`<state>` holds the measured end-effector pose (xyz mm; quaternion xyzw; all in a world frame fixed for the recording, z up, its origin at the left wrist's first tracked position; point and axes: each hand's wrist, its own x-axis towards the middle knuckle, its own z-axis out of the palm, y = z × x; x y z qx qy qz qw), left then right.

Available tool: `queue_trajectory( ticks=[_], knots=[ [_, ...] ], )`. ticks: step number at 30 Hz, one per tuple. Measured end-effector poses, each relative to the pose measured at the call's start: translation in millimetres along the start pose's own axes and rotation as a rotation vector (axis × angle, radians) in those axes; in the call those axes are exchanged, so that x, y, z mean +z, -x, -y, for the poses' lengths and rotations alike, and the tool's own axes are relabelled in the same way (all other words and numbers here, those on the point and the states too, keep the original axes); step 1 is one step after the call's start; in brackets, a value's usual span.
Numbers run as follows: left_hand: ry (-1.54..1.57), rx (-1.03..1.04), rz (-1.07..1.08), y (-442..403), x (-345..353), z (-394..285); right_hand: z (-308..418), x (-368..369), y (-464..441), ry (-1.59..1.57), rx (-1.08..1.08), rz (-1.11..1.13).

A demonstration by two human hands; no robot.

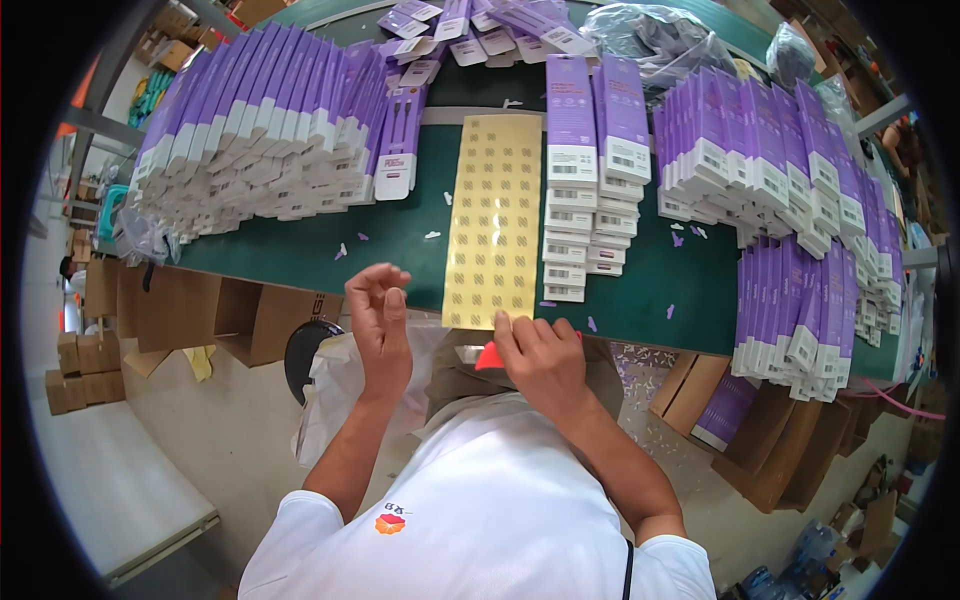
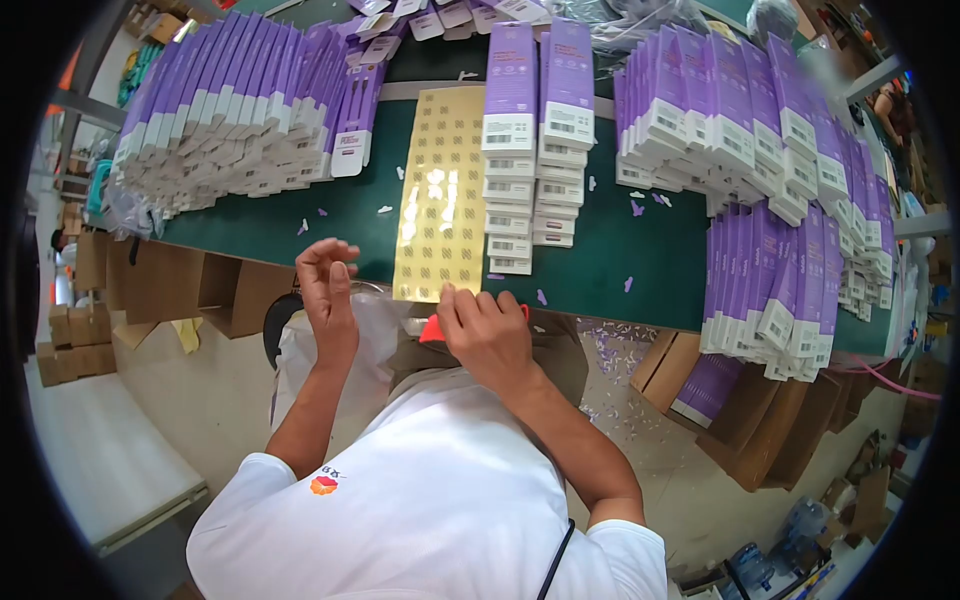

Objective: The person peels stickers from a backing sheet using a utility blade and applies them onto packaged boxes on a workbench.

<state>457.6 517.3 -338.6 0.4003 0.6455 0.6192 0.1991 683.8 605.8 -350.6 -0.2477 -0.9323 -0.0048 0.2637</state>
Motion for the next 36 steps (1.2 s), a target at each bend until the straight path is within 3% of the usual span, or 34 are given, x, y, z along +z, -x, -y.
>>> queue_trajectory(
  ticks=[3, 6, 9, 13, 15, 18, 22, 27, 31, 34, 36],
  knots=[
    [-0.007, -0.211, 0.042, 16, -22, -1, 2, -15, 13, -0.129, -0.065, -0.058],
    [0.219, -0.732, 0.308, 10, -37, -16, 8, -50, 25, -0.261, -0.107, -0.125],
    [0.567, -0.882, 0.408, -6, -29, -25, 7, -65, 32, -0.369, -0.137, -0.173],
    [0.585, -0.876, 0.181, -51, 2, -26, 6, -75, 38, -0.471, -0.208, -0.144],
    [0.562, -0.742, 0.207, -60, 11, -14, -1, -83, 47, -0.446, -0.244, -0.054],
    [0.526, -0.586, 0.233, -61, 21, -8, -12, -78, 51, -0.685, 0.099, 0.131],
    [0.575, -0.566, 0.3, -47, 22, -23, -25, -68, 21, -0.825, 0.567, -0.155],
    [0.527, -0.512, 0.466, 2, 34, -45, -18, -68, -23, -1.297, 0.798, -0.207],
    [0.542, -0.483, 0.394, 16, 54, -58, -23, -69, -16, -1.152, 0.855, -0.13],
    [0.493, -0.535, 0.453, 20, 58, -47, -17, -82, -6, -0.859, 0.852, -0.049],
    [0.469, -0.56, 0.496, 20, 60, -43, -19, -91, 7, -0.461, 0.666, -0.043]
  ],
)
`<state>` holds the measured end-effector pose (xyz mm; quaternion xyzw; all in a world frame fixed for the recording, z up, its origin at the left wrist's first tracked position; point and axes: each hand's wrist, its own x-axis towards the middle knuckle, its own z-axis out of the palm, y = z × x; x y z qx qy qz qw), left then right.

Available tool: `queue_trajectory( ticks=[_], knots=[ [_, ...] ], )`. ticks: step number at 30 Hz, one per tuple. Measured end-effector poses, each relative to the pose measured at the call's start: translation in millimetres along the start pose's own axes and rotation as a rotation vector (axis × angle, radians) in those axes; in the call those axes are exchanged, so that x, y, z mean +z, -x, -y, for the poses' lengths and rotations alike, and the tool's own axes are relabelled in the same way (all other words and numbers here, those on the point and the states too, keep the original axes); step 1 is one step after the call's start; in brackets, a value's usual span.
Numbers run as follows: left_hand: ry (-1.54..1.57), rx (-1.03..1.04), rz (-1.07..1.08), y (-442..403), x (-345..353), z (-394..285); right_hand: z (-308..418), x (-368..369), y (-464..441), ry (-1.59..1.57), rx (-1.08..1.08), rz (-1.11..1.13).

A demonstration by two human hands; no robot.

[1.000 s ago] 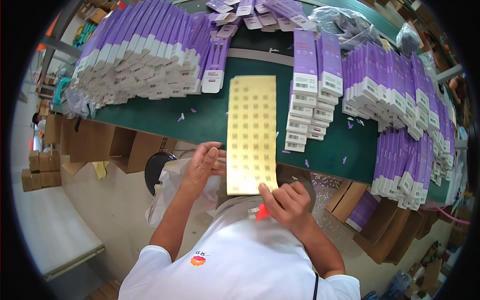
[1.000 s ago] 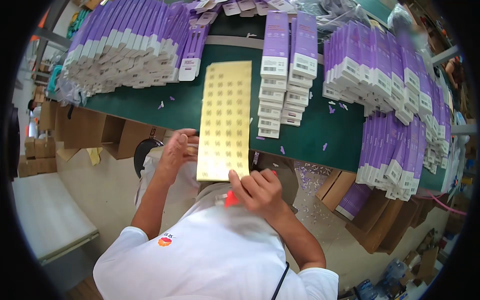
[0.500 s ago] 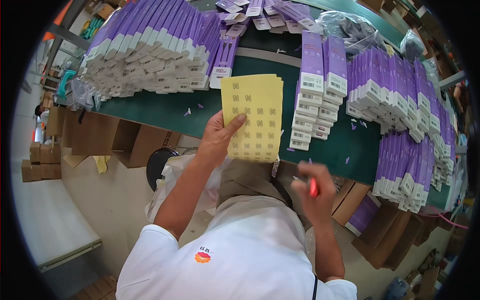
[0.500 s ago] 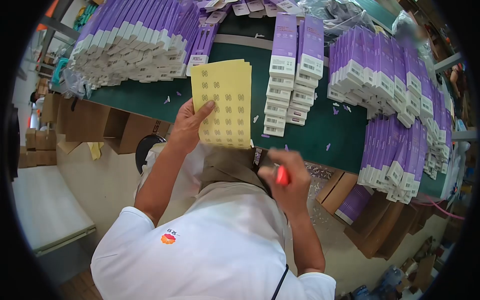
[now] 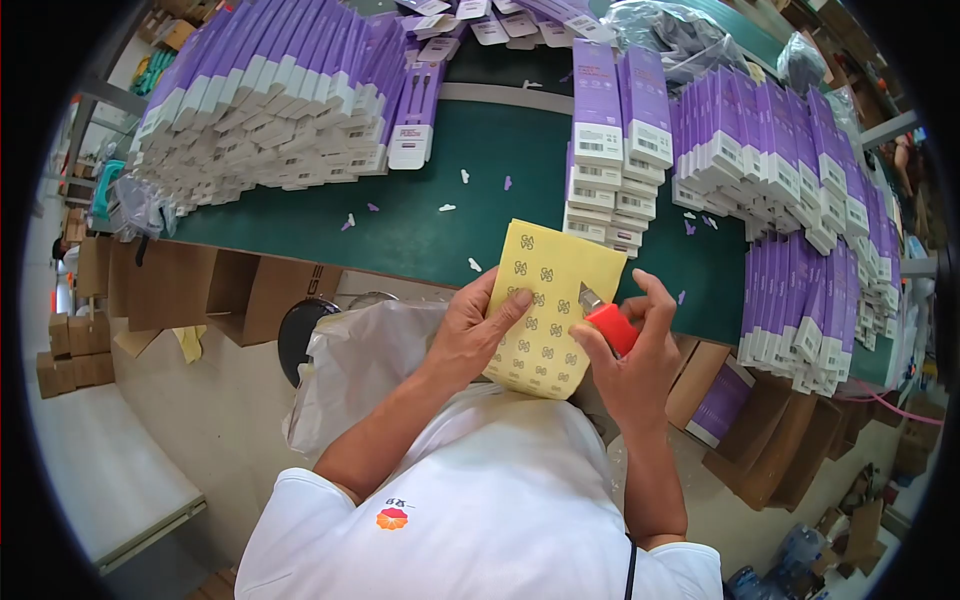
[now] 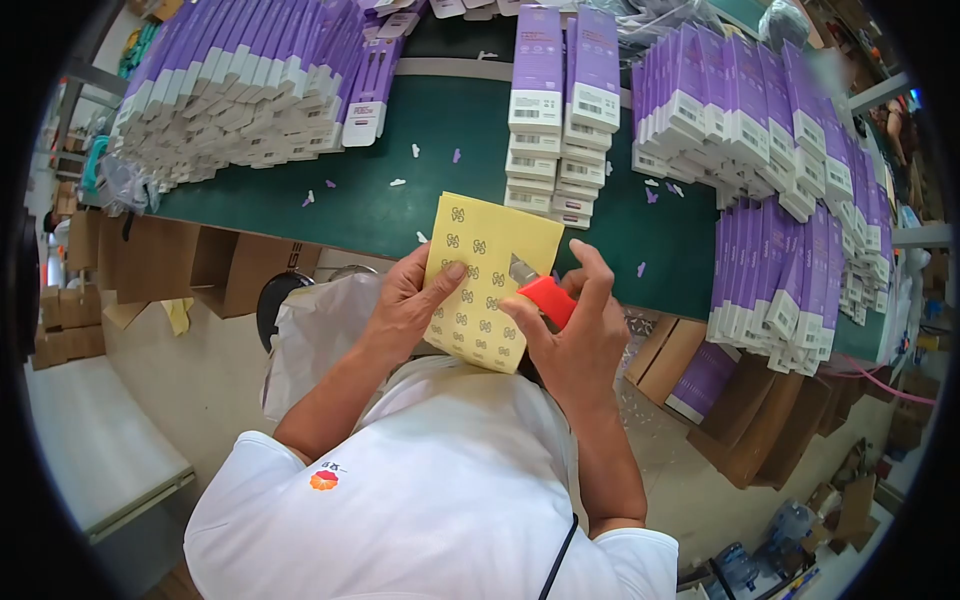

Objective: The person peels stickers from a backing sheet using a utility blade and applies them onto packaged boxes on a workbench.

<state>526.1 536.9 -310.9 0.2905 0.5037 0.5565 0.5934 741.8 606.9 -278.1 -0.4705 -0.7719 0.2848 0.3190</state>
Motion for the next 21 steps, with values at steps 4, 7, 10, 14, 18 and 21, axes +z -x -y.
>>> queue_trajectory(
  ticks=[4, 7, 10, 14, 18, 21],
  knots=[
    [-0.052, 0.049, 0.048, -8, 1, 5, -5, -14, 5, 0.262, -0.214, -0.057],
    [-0.126, 0.086, 0.047, -9, 7, 10, 2, -19, 9, 0.045, -0.111, 0.02],
    [-0.232, 0.172, -0.02, -5, 17, 3, 1, -30, 14, -0.605, 0.22, 0.229],
    [-0.29, 0.29, -0.104, -4, 22, 6, -4, -40, 8, -1.143, 0.515, 0.374],
    [-0.147, 0.227, -0.07, -3, 22, 3, 0, -32, 14, -1.111, 0.498, 0.328],
    [-0.042, 0.136, -0.005, -6, 16, 5, -3, -31, 16, -1.076, 0.48, 0.343]
  ],
)
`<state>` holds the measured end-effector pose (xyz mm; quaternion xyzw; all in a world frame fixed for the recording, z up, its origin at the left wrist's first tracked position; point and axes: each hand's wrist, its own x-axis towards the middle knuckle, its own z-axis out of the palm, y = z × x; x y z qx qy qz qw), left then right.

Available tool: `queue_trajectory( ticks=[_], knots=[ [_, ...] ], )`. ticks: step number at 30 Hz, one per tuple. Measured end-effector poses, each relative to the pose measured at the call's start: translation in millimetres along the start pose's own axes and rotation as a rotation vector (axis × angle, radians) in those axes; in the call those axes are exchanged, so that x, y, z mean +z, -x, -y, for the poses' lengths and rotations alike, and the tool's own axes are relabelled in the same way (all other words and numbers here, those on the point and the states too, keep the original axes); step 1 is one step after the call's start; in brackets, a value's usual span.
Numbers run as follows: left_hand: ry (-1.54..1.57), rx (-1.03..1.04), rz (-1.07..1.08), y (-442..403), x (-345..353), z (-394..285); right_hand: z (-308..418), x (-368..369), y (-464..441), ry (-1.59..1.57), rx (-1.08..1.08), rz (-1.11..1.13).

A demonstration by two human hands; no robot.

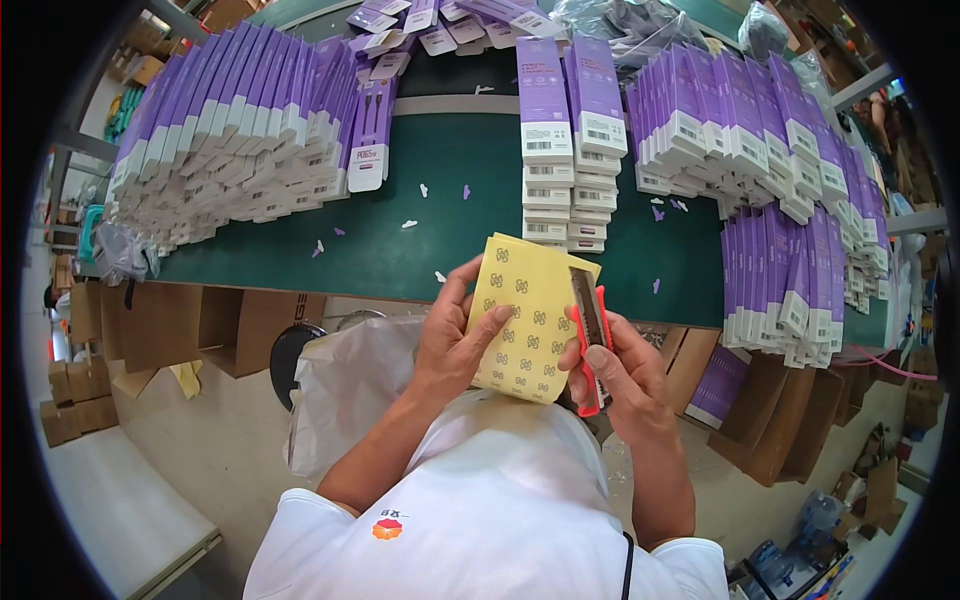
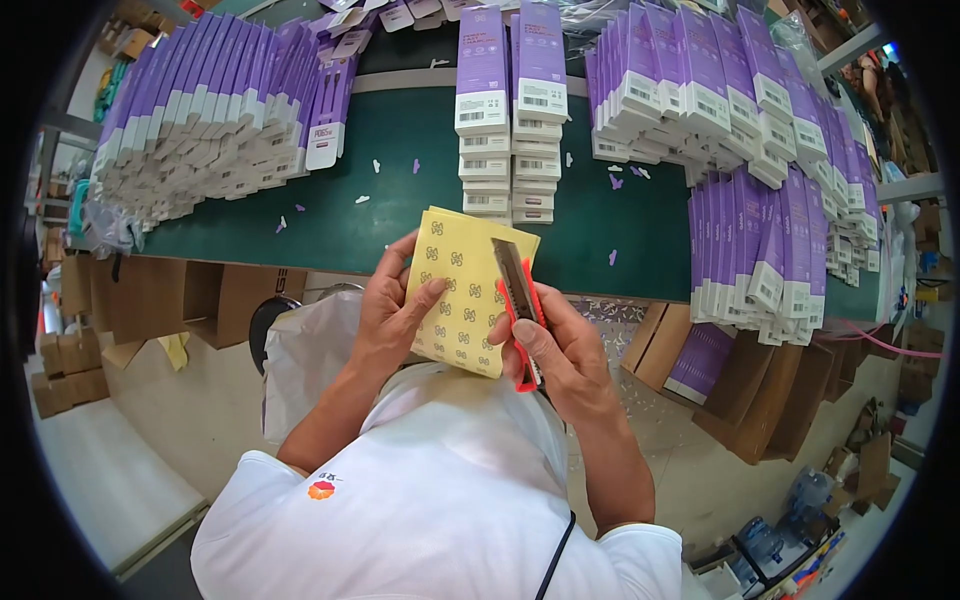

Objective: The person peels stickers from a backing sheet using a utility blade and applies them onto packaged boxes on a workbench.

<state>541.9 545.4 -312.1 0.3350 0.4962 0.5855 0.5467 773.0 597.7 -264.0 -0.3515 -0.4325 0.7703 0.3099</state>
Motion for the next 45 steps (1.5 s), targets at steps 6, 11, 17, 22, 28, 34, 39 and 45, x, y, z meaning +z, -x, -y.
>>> queue_trajectory(
  ticks=[6, 11, 17, 22, 28, 34, 39, 45],
  knots=[
    [0.089, -0.105, 0.028, 0, -1, -2, -5, -6, 4, 0.013, 0.087, 0.014],
    [0.123, -0.139, 0.04, 0, -5, 3, -4, -1, 7, -0.085, 0.081, -0.017],
    [0.14, -0.145, 0.017, 0, -3, 1, -10, -9, 9, -0.185, 0.038, 0.04],
    [0.133, -0.157, 0.019, 0, -2, -1, -6, -8, 12, -0.071, 0.067, 0.087],
    [0.032, -0.075, 0.026, -1, 2, -4, -17, -6, 10, -0.113, 0.025, 0.074],
    [-0.332, 0.148, 0.051, 11, -3, 6, -13, 5, 11, -0.098, 0.061, 0.081],
    [-0.237, 0.22, 0.105, 16, 4, 1, -18, 4, 9, 0.029, 0.001, 0.121],
    [-0.073, -0.001, 0.093, 12, 10, -2, -20, 5, 3, -0.145, 0.15, 0.219]
  ],
)
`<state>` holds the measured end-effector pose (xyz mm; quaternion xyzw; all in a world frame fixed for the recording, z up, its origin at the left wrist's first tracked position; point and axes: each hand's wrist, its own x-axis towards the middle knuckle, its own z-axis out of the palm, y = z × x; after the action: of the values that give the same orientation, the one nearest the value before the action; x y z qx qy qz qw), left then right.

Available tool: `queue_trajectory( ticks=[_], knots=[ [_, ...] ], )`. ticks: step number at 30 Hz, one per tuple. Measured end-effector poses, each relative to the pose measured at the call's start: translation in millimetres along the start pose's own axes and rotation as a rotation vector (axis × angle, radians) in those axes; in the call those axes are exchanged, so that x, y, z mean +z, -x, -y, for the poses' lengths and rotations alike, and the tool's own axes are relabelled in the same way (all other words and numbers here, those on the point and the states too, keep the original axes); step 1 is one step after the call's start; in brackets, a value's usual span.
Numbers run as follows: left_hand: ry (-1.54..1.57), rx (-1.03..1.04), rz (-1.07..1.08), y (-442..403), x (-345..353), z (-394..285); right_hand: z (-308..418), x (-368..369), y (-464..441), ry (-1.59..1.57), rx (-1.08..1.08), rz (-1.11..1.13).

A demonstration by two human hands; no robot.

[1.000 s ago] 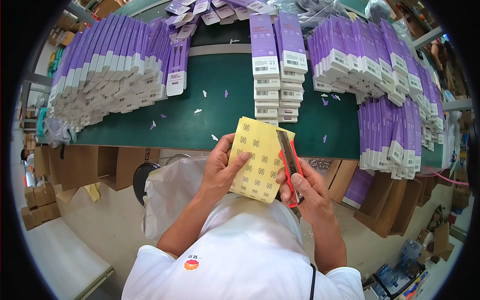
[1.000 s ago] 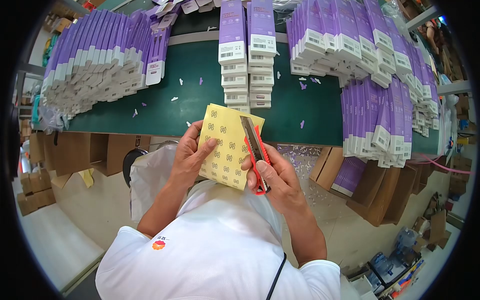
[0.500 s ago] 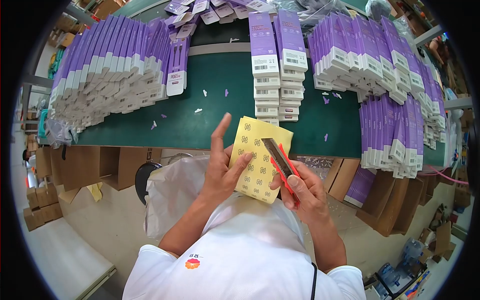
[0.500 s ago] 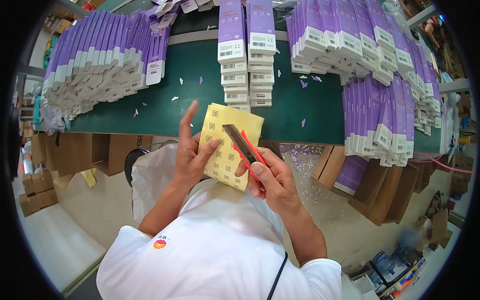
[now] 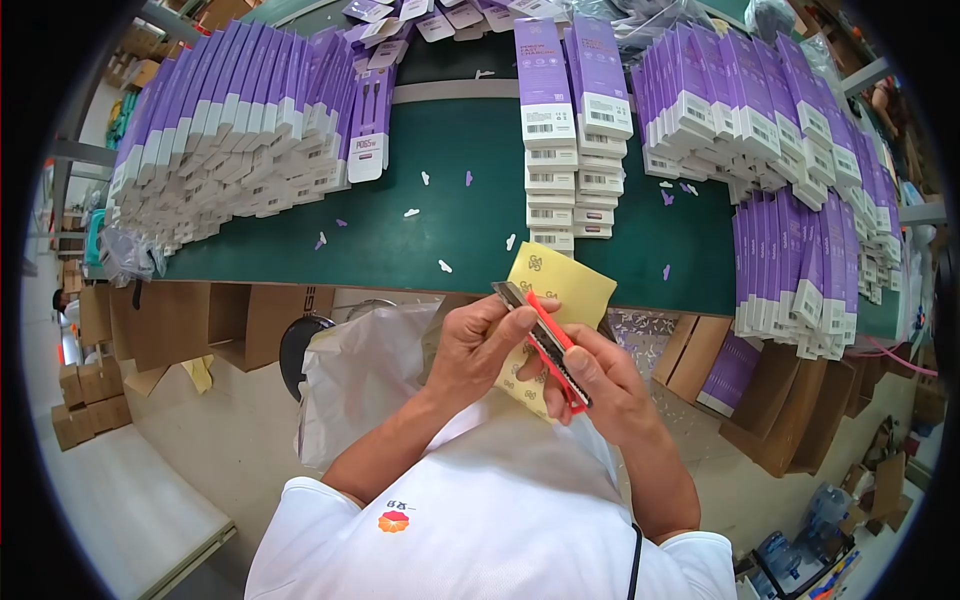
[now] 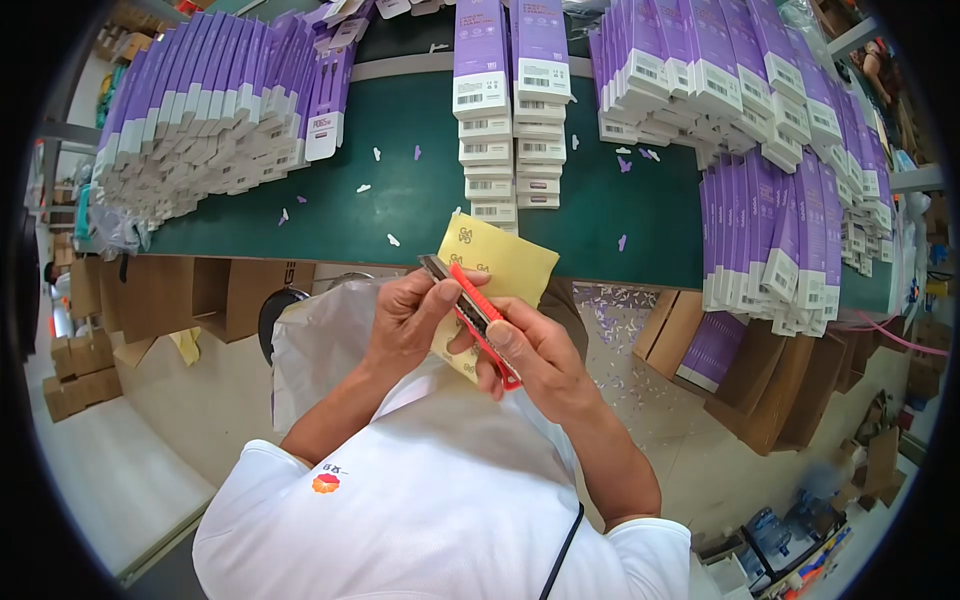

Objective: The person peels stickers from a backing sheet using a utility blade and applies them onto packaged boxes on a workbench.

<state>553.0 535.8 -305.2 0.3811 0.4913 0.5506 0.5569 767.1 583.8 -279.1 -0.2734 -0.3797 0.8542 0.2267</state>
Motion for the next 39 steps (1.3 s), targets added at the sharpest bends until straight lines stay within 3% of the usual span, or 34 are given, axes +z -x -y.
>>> queue_trajectory(
  ticks=[4, 11, 20, 32, 39],
  knots=[
    [-0.044, -0.06, -0.088, 1, 0, 2, 2, 2, -1, -0.087, 0.045, 0.002],
    [-0.101, -0.067, -0.165, 2, 2, 2, -1, 5, -2, 0.198, 0.053, -0.107],
    [-0.112, -0.113, -0.157, 8, -3, 9, -12, 7, -4, -0.057, 0.138, -0.106],
    [-0.174, -0.057, -0.091, 9, 10, -2, -16, 9, 1, 0.148, 0.04, -0.137],
    [-0.077, -0.158, -0.067, 7, 0, 15, -18, 14, 4, -0.016, 0.099, -0.174]
  ],
)
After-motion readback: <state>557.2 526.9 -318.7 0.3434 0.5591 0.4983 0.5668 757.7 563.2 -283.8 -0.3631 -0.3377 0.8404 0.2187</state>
